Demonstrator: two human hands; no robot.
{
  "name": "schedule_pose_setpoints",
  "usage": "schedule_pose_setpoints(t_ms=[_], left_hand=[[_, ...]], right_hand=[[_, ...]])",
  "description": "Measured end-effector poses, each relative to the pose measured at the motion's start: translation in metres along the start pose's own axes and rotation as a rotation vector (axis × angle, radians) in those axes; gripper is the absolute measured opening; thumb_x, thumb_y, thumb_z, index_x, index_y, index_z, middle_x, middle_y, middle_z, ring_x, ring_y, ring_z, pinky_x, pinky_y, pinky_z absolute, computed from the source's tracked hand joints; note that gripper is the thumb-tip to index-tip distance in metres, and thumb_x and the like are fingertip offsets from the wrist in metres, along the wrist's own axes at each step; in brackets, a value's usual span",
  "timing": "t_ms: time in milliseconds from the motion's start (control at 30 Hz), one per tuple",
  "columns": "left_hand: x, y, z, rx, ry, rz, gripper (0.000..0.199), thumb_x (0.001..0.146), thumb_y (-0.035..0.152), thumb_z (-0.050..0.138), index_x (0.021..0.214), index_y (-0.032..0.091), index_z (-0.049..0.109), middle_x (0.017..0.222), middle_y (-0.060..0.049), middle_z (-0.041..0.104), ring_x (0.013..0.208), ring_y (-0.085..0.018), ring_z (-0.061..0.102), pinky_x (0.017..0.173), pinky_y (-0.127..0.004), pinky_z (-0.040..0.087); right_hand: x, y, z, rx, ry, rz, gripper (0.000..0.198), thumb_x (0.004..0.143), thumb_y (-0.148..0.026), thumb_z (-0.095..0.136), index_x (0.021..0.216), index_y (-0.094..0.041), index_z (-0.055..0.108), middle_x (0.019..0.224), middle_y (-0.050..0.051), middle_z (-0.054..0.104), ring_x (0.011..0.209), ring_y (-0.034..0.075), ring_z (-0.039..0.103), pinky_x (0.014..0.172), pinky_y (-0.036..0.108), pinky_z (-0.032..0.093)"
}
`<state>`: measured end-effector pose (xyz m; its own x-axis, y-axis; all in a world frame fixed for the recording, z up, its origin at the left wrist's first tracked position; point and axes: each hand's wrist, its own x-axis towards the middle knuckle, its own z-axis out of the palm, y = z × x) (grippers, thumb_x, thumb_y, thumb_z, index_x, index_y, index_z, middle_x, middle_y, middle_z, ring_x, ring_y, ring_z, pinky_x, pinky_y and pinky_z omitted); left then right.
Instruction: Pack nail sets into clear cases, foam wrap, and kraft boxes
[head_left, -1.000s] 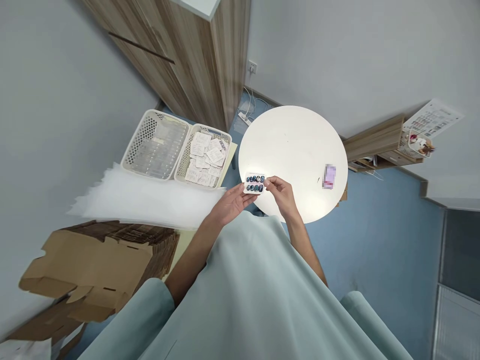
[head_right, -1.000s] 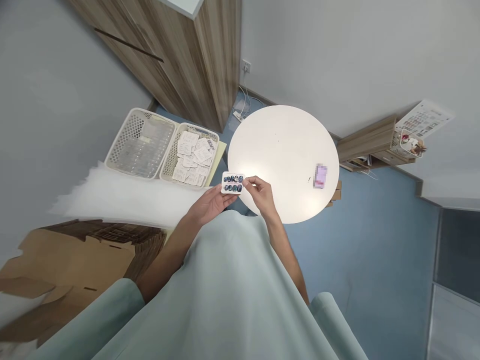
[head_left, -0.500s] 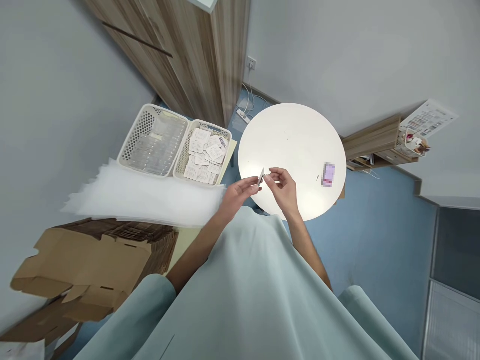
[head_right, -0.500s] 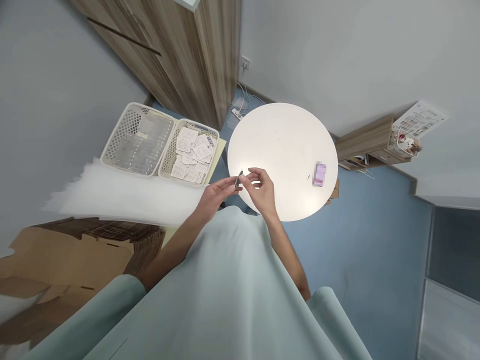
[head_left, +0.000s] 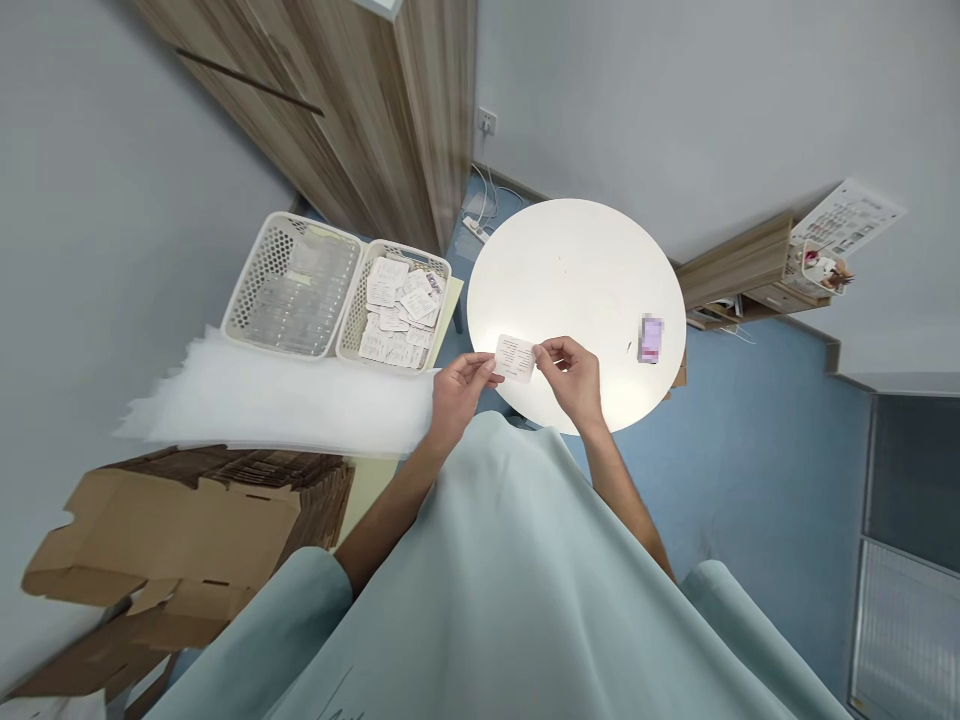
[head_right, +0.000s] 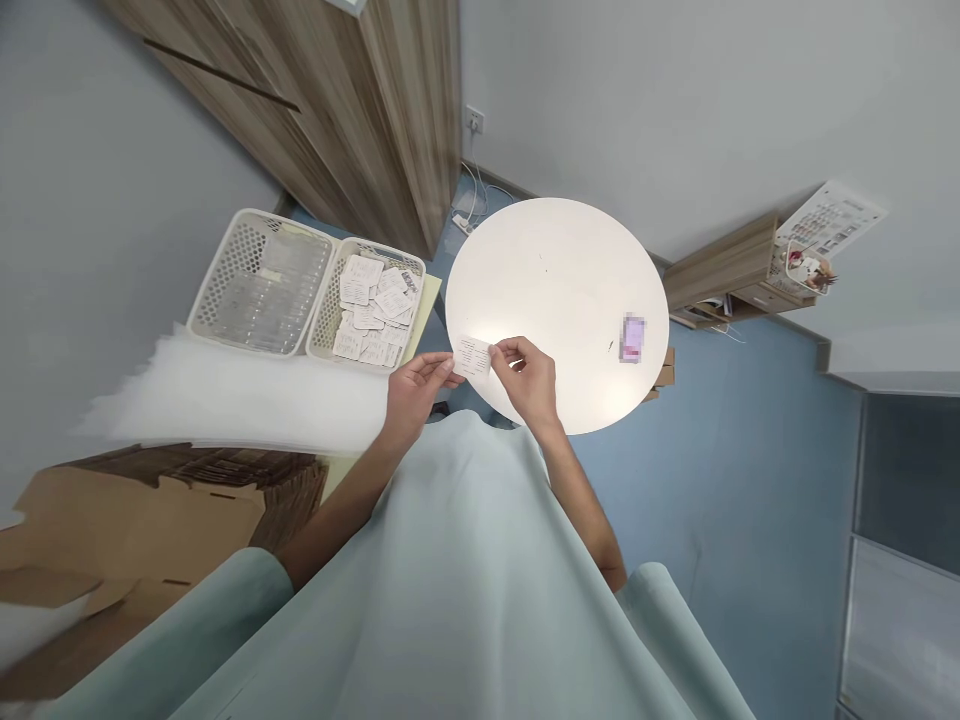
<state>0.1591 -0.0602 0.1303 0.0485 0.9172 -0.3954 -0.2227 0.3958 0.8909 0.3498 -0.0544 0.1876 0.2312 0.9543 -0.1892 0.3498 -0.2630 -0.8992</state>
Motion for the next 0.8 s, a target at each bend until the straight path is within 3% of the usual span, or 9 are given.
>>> schedule_pose_setpoints(t_ms=[133,267,433,533,667,800], left_hand=[[0.004,0.002,-0.010,-0.118,-0.089,-0.138,0.061,0.078,0.063,0.102,0.114,0.018,0.082,0.104,-0.010,0.086,0.089,-0.023,0.082,0.091,-0.040,0.066],[0.008,0.001,-0.013,-0.256,-0.248,-0.265,0.061,0.082,0.056,0.103,0.126,0.019,0.083,0.120,-0.012,0.087,0.101,-0.023,0.082,0.100,-0.041,0.064],[0.008,0.000,-0.002,-0.409,-0.457,-0.335,0.056,0.093,0.060,0.095,0.134,0.023,0.085,0.146,-0.015,0.081,0.136,-0.035,0.077,0.120,-0.049,0.058],[0.005,0.002,0.007,-0.457,-0.544,-0.346,0.061,0.097,0.066,0.088,0.140,0.023,0.085,0.153,-0.016,0.078,0.144,-0.040,0.074,0.128,-0.054,0.052],[0.001,0.006,0.015,-0.440,-0.529,-0.320,0.066,0.095,0.070,0.088,0.139,0.021,0.085,0.151,-0.019,0.078,0.142,-0.044,0.075,0.127,-0.058,0.053],[-0.002,0.010,0.018,-0.324,-0.418,-0.236,0.069,0.088,0.067,0.094,0.135,0.018,0.086,0.147,-0.022,0.080,0.134,-0.045,0.079,0.124,-0.062,0.056]], right_hand=[[0.006,0.009,-0.009,0.096,-0.067,0.007,0.036,0.094,-0.061,0.080,0.090,-0.025,0.074,0.091,0.003,0.079,0.086,0.021,0.073,0.077,0.036,0.058],[0.012,0.017,-0.015,0.183,-0.111,0.020,0.039,0.094,-0.064,0.081,0.090,-0.026,0.073,0.088,0.003,0.076,0.085,0.021,0.071,0.075,0.036,0.057],[0.020,0.023,-0.019,0.251,-0.165,0.034,0.041,0.094,-0.067,0.083,0.089,-0.027,0.074,0.089,0.003,0.075,0.089,0.021,0.069,0.079,0.037,0.058],[0.024,0.025,-0.018,0.293,-0.200,0.026,0.042,0.094,-0.068,0.083,0.091,-0.027,0.074,0.093,0.003,0.075,0.092,0.022,0.069,0.085,0.038,0.059],[0.028,0.028,-0.015,0.334,-0.238,0.017,0.040,0.096,-0.067,0.083,0.092,-0.027,0.075,0.094,0.003,0.076,0.094,0.022,0.070,0.088,0.039,0.059],[0.031,0.030,-0.012,0.293,-0.235,0.013,0.041,0.095,-0.068,0.083,0.095,-0.027,0.077,0.101,0.005,0.080,0.099,0.024,0.073,0.087,0.040,0.059]])
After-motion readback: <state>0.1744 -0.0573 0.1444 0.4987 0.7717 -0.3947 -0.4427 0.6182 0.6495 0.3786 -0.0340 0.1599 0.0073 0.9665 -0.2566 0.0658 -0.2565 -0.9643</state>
